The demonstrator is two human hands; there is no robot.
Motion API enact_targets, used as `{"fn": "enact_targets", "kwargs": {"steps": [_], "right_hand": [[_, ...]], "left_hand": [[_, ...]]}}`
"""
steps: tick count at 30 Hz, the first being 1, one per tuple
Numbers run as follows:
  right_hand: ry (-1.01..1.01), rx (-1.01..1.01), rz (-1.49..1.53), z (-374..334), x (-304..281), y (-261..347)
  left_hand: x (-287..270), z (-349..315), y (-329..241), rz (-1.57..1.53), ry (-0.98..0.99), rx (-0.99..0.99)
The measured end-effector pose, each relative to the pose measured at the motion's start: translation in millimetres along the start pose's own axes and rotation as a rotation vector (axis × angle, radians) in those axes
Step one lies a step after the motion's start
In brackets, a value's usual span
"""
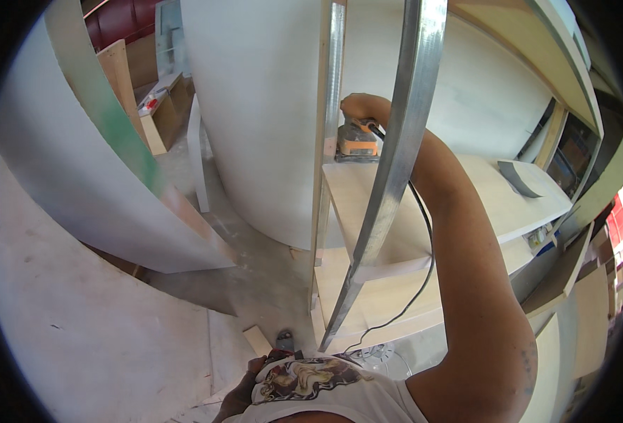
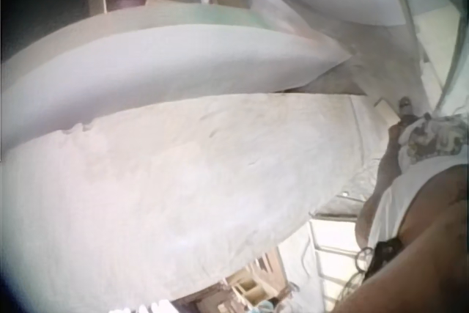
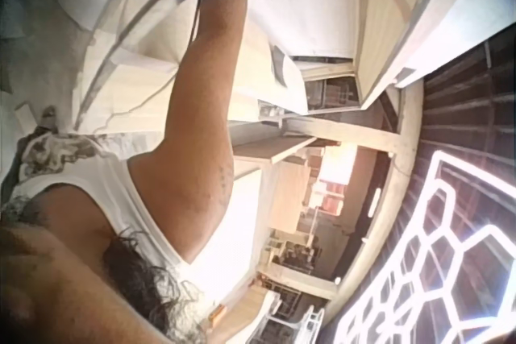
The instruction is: Using an electric orbital sander to sand the surfaces and edges of wooden shelves on a metal frame.
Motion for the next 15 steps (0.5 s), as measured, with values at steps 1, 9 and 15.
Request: {"fn": "enact_targets", "kwargs": {"steps": [1, 9, 15], "right_hand": [[-0.004, -0.133, -0.148, -2, 1, 23], [0.002, -0.178, -0.299, -43, -7, 28], [0.004, -0.212, -0.412, -89, -14, 33]], "left_hand": [[-3, -3, 6, -0.006, -0.013, -0.008], [-15, 21, -5, 0.020, -0.016, 0.044], [-20, 33, -13, 0.047, 0.025, 0.063]]}}
Point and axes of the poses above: each hand's wrist, its own z-axis towards the middle knuckle, its own x-axis out of the palm, y = z × x, the point moved 9 cm from there along z, towards the middle knuckle, and after that the axes turned 3 degrees about -y, right-handed, at the moved point
